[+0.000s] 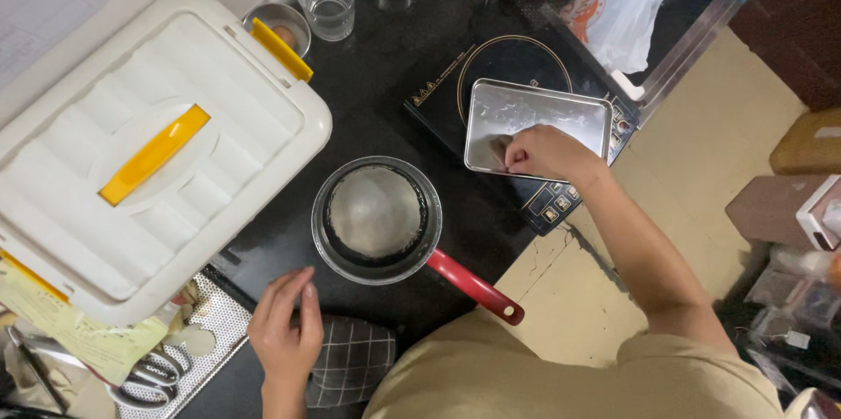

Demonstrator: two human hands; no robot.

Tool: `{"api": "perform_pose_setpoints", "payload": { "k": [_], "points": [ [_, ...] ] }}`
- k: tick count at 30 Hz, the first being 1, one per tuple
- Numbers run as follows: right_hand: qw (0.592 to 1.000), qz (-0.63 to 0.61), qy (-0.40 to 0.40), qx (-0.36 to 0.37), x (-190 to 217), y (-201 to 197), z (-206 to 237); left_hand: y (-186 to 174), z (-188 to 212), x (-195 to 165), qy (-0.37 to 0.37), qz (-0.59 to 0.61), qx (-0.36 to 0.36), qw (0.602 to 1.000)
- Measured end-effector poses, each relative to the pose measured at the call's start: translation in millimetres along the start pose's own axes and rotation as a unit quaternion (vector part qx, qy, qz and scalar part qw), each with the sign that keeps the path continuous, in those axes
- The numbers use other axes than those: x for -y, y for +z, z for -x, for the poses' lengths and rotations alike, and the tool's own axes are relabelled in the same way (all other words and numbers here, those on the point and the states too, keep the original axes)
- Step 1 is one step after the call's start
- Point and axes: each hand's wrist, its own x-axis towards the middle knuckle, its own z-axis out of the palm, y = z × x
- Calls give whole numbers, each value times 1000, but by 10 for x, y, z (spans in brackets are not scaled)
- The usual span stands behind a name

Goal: The person washes and dries their hands, then retrieves a small piece of dough from a container. They flatten the dough on a countertop, spray it with liquid, and continue shaping it by hand. Finally, they measure the flattened dough with a ruler.

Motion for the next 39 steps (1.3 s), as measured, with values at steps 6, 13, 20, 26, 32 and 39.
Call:
{"api": "perform_pose_setpoints", "payload": {
  "k": [6,13,20,26,32,39],
  "points": [
    [986,-62,54,-143,-5,150,390,72,63,-114,33,0,24,999],
    [965,-92,3,-245,-3,402,626,46,173,-74,-37,21,4,999],
    [986,-36,-24,-163,-93,160,-89,55,217,-56,-37,7,-8,999],
    [926,-87,-120,-346,35,-413,-1505,-163,-23,-29,44,-131,-44,989],
    [878,-42,-158,-449,303,-930,-2457,-630,-578,185,57,-377,-29,924],
    [864,-154,19,-479,410,-785,-2543,-863,-853,181,115,-355,8,928]
  ]
}}
